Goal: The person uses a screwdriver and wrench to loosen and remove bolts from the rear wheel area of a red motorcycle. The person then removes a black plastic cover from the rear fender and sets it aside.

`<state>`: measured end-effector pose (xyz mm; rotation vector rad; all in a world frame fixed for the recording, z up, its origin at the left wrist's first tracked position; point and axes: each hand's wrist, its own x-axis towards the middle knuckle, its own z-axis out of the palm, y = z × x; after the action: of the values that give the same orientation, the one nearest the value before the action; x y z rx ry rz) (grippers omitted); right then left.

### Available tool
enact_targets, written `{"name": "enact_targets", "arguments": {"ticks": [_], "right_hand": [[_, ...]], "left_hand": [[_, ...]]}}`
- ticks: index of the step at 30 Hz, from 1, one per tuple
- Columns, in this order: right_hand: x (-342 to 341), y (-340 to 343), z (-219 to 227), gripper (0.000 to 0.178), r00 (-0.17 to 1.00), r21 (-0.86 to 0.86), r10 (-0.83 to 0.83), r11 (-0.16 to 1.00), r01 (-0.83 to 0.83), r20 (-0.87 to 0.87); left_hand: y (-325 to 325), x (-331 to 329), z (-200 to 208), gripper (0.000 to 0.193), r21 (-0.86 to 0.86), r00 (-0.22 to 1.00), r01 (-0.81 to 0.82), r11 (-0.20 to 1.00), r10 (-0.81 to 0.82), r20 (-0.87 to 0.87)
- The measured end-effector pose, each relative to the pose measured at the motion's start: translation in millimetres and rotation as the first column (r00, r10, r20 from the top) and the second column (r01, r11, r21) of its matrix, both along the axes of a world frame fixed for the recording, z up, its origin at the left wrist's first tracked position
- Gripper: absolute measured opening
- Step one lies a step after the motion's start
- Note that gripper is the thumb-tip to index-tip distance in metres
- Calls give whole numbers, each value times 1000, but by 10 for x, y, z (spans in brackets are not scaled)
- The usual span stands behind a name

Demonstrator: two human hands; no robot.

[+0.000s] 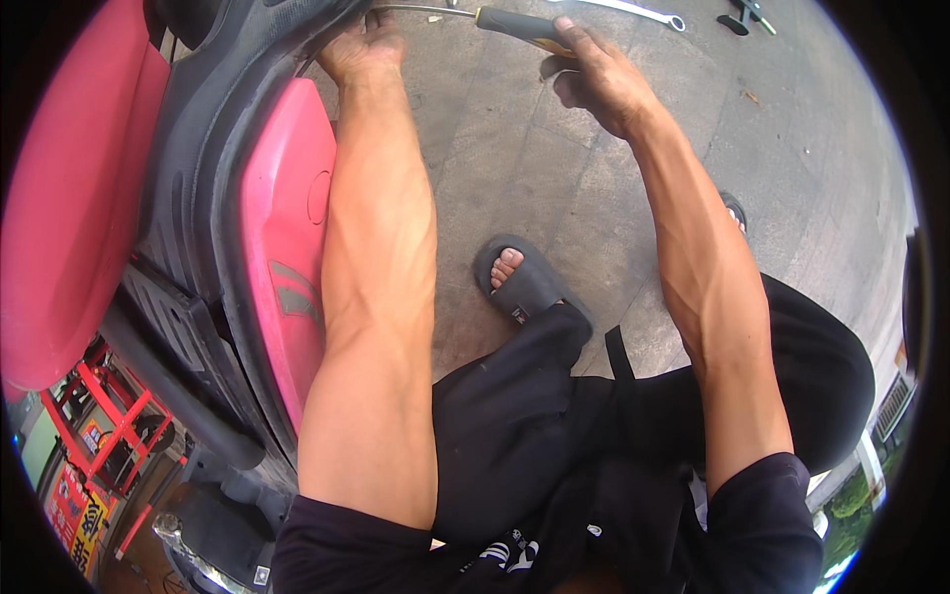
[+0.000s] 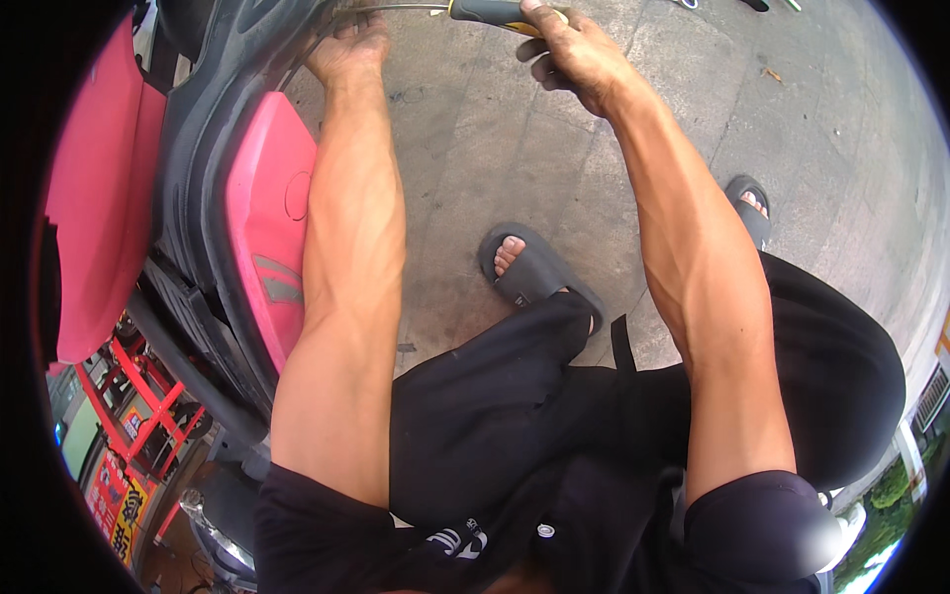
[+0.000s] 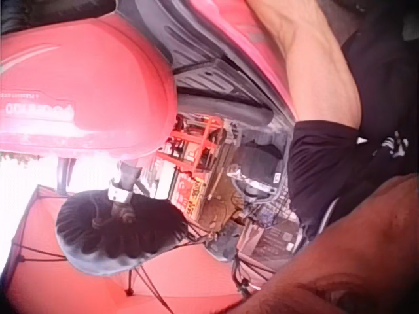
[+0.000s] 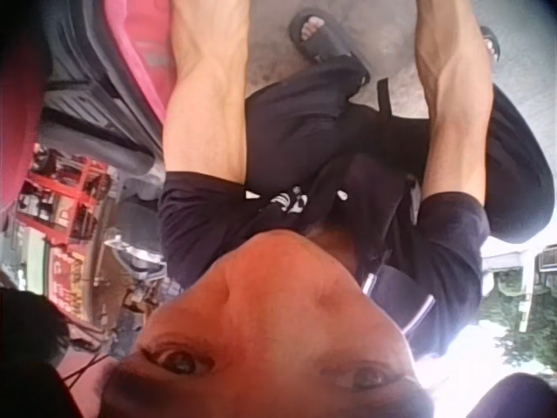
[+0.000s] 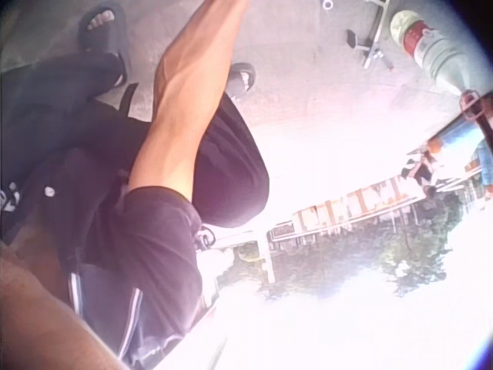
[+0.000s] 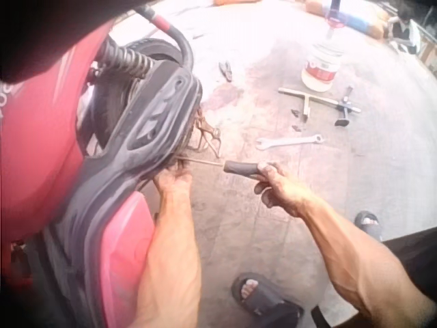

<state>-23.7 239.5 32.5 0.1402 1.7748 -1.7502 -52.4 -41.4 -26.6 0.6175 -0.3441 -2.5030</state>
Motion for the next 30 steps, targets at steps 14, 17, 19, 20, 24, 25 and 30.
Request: {"name": "enact_targets", "arguments": {"ticks": [14, 17, 19, 20, 24, 25, 30], "right_hand": [[-27, -28, -60, 51, 993, -44, -3, 999, 8, 121], [-23, 13, -135, 48, 999, -162, 48, 986, -50, -16], [-80, 85, -229, 47, 991, -128, 129, 983, -132, -27], [-74, 127, -301, 46, 988, -113, 150, 982, -154, -42], [-9, 487, -757, 43, 967, 76, 182, 982, -171, -176], [-30, 616, -883, 44, 951, 167, 212, 970, -177, -224], [-372, 833, -1062, 42, 781, 525, 410, 842, -125, -471]], "left_hand": [[233, 60, 432, 27, -51, 969, -54, 997, 65, 238], [197, 54, 393, 26, -52, 964, -76, 996, 87, 252], [186, 67, 381, 26, -70, 958, -88, 994, 104, 269], [185, 79, 382, 26, -64, 955, -103, 993, 117, 273], [209, 125, 395, 25, -101, 953, -106, 989, 131, 275], [213, 125, 399, 24, -112, 959, -92, 989, 119, 258], [203, 157, 400, 26, -164, 971, -35, 986, 73, 227]]}}
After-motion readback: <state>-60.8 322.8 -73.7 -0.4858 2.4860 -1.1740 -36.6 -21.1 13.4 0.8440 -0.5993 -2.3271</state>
